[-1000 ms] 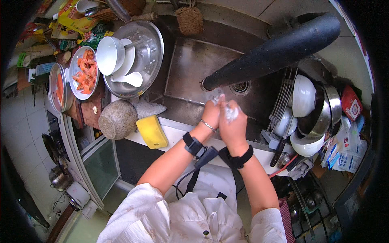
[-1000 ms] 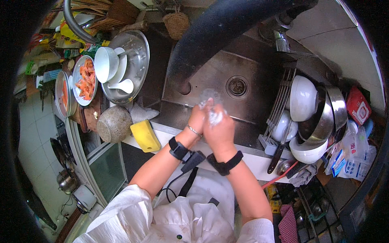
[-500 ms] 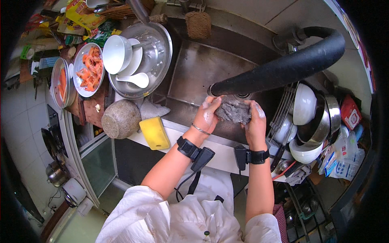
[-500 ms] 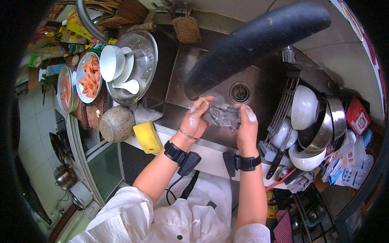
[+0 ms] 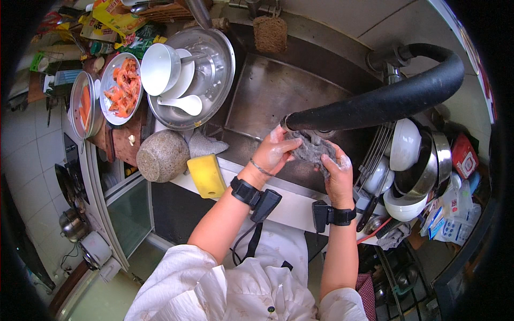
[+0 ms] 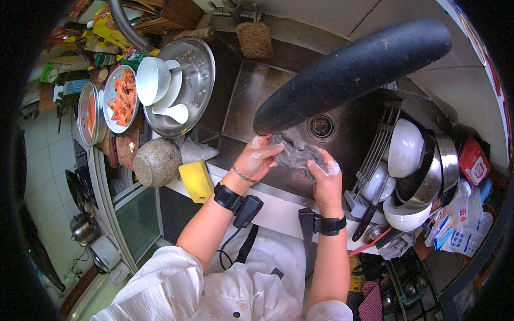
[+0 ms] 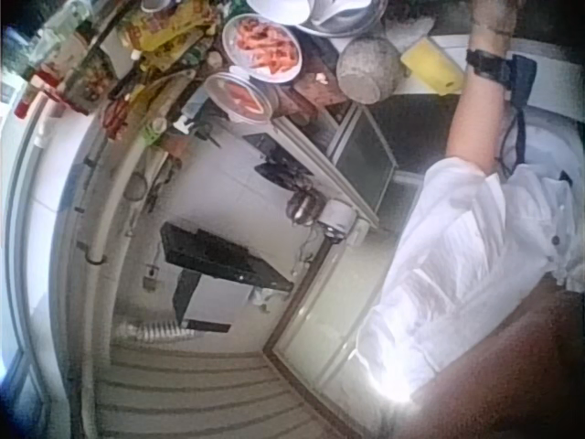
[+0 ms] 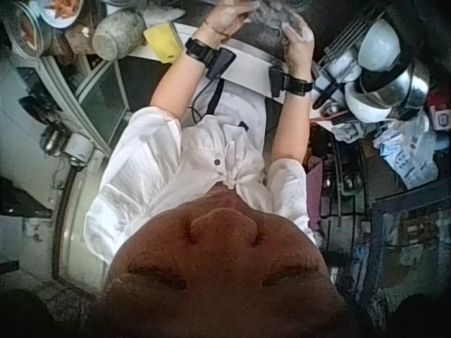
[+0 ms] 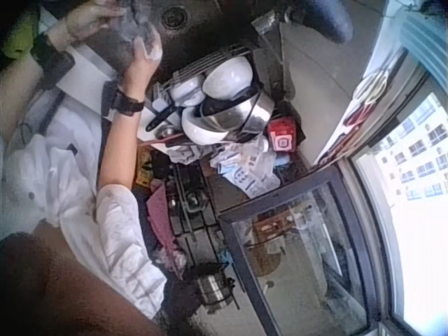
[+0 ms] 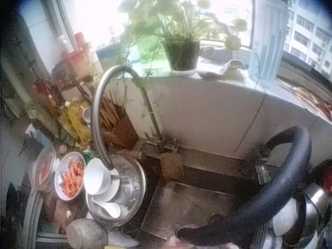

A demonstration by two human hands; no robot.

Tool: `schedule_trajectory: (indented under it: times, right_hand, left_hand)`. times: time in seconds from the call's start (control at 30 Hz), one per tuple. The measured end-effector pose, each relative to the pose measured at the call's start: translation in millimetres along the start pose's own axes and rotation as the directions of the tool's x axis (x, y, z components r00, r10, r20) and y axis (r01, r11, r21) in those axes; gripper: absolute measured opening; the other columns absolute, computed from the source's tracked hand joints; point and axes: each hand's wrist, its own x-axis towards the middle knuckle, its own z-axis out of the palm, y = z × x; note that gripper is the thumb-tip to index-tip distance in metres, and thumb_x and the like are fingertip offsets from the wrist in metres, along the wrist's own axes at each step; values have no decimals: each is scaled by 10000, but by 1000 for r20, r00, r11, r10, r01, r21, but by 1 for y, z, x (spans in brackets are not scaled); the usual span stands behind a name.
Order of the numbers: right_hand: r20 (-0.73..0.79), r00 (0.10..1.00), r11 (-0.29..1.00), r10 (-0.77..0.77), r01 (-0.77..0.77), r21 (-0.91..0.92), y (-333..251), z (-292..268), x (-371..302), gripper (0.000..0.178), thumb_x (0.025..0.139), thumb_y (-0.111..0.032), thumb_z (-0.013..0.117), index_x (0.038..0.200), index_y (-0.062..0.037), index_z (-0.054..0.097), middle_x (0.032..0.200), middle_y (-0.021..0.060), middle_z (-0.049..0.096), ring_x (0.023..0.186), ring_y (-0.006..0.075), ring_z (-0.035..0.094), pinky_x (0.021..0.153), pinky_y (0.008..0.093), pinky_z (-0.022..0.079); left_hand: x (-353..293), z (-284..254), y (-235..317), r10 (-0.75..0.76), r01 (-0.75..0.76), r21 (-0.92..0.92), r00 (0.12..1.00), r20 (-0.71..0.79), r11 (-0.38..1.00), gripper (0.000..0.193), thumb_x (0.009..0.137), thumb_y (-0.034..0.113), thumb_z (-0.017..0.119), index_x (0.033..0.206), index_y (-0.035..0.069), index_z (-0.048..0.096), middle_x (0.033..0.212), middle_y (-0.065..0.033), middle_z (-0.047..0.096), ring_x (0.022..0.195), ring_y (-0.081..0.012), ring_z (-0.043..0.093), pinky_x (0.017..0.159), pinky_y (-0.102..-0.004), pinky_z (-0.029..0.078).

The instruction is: The person cleans a sink and a drain strainer by hand using a sponge and a cloth, then rinses the sink basin and faucet with water.

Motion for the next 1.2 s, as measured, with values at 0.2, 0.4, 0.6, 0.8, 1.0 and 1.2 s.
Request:
schedule_trajectory:
  times: [0.2,0.4,0.6,0.8,1.0,1.2]
  right_hand:
    - [104,889,698,-447,419,-581,15,51,-11,162,828,-86,575,962,-16,519,869,110,582,750,204,559,709,297,450]
    - [-136,866,623,-481,228,-748,22,37,31,159,859,-168,558,863,-30,479,755,229,578,741,431,570,612,417,458]
    - [-72,912,627,-404,219,-748,15,63,12,201,850,-220,561,822,-32,495,749,255,569,758,440,561,613,418,461]
    - [-92,906,623,-414,209,-754,22,52,14,188,871,-201,519,821,-20,505,743,274,555,744,452,544,591,432,444]
    - [-172,909,729,-381,181,-661,19,45,34,216,854,-205,558,779,-2,552,730,274,559,707,436,564,569,420,445]
    - [-70,908,674,-412,252,-695,20,55,12,145,810,-115,537,836,18,587,752,246,602,742,393,607,621,389,477]
  left_hand:
    - [9,7,-29,590,-413,618,801,-103,669,266,879,106,506,1132,23,497,1039,-49,587,896,-155,551,799,-282,446]
    - [6,27,-36,572,-300,729,807,-150,615,334,942,300,433,815,15,549,746,-33,578,686,-123,486,628,-321,417]
    - [17,-4,-50,432,-242,627,886,-169,741,348,945,300,440,883,-7,592,809,-32,607,719,-104,509,657,-287,437]
    - [11,18,-36,411,-150,648,870,-271,747,294,919,248,500,874,-18,617,852,-50,639,747,-92,529,661,-257,448]
    - [8,21,-36,382,-187,617,902,-201,765,242,904,198,501,887,-17,612,834,-16,623,722,-74,527,613,-259,441]
    - [17,10,-42,399,-231,612,904,-152,757,260,890,214,509,883,-27,607,793,-63,628,693,-90,524,597,-290,443]
